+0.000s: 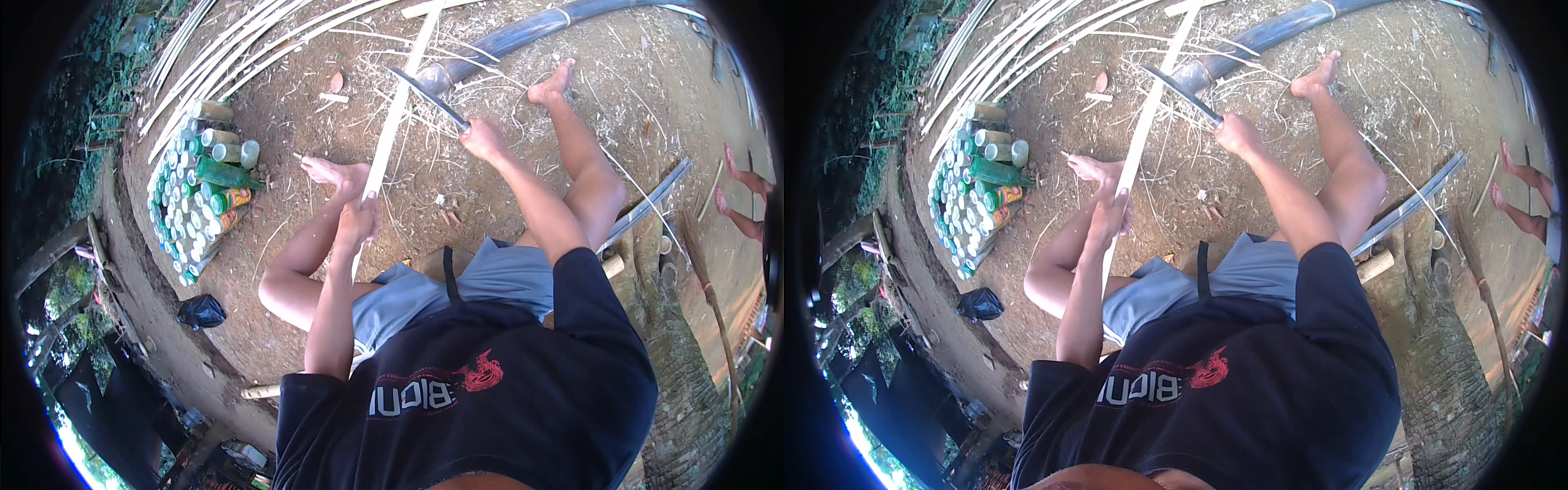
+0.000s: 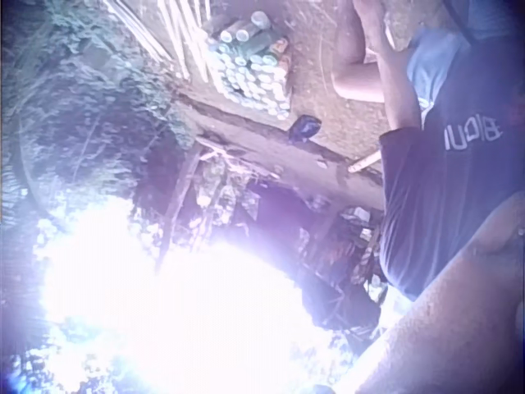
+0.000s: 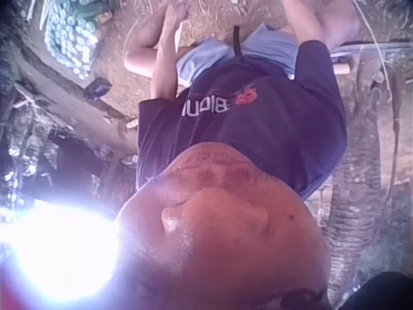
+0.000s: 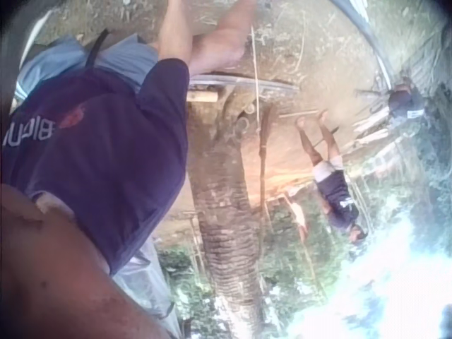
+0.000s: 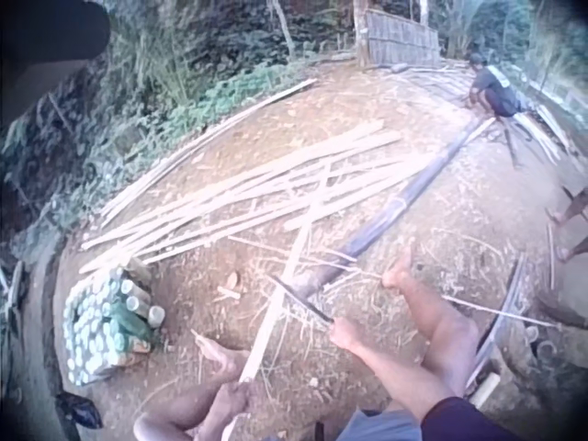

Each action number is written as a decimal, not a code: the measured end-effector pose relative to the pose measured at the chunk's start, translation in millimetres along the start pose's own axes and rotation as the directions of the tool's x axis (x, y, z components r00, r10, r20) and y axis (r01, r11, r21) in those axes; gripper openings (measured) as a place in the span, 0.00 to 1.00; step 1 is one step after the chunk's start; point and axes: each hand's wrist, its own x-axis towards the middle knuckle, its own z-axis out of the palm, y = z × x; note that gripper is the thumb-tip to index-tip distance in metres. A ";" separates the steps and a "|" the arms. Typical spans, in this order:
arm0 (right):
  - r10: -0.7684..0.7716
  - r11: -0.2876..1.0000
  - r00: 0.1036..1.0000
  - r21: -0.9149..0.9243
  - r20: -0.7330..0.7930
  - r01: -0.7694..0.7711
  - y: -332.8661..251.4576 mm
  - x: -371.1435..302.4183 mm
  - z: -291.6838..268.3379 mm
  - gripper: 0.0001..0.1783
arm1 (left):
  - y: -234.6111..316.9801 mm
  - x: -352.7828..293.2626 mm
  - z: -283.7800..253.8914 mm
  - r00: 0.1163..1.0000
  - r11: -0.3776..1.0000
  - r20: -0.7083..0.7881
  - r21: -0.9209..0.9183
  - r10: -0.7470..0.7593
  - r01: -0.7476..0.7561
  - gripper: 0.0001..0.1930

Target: The person shaves a long strip of wood using a large knife while sitting on the ground, periodically checking the thickness and smoothness of the piece.

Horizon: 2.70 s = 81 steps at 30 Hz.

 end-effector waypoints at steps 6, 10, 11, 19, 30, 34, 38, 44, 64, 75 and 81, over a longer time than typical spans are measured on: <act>-0.346 0.902 0.928 -0.223 0.138 0.369 -2.6 -37.7 -24.5 0.09 | -14.4 -63.6 -36.8 0.977 0.950 0.211 -0.295 -0.043 0.106 0.24; -0.205 0.971 0.972 -0.104 0.118 0.217 -4.9 -34.9 -12.4 0.12 | -33.7 -107.4 -52.2 0.970 0.926 0.210 -0.328 -0.124 0.189 0.25; -0.242 0.968 0.965 -0.043 0.098 0.247 -4.2 -48.4 5.4 0.12 | -38.3 -115.4 -51.9 0.968 0.916 0.214 -0.344 -0.135 0.204 0.25; -0.188 0.982 0.969 -0.003 0.159 0.191 -4.0 -56.8 4.6 0.14 | -53.2 -167.7 -56.5 0.938 0.902 0.243 -0.296 -0.246 0.313 0.25; -0.297 0.925 0.920 -0.163 0.254 0.344 -1.3 -79.0 4.6 0.13 | -73.2 -219.2 -68.1 0.913 0.881 0.259 -0.279 -0.315 0.383 0.25; -0.270 0.920 0.962 -0.289 0.024 0.265 38.4 -18.6 -18.5 0.14 | -102.2 -250.2 -79.0 0.891 0.847 0.291 -0.310 -0.349 0.433 0.26; -0.008 0.988 0.999 -0.152 0.034 0.013 13.4 -42.0 -39.0 0.13 | -114.0 -288.4 -97.7 0.848 0.801 0.321 -0.308 -0.421 0.514 0.26; -0.215 0.957 0.968 -0.169 0.128 0.235 26.1 -41.9 -18.5 0.09 | -115.7 -292.8 -99.2 0.864 0.827 0.260 -0.269 -0.431 0.493 0.26; -0.286 0.922 0.956 -0.250 0.069 0.295 28.4 -30.0 -3.1 0.10 | -133.2 -321.4 -112.0 0.819 0.780 0.312 -0.273 -0.482 0.563 0.25; 0.022 0.956 0.989 -0.286 -0.145 -0.064 122.3 61.0 -52.0 0.15 | -156.6 -376.6 -145.8 0.750 0.709 0.261 -0.246 -0.608 0.661 0.24; 0.003 0.995 0.988 -0.098 0.155 0.012 36.8 -9.6 -19.5 0.14 | -137.9 -338.1 -128.6 0.840 0.822 0.227 -0.194 -0.493 0.535 0.26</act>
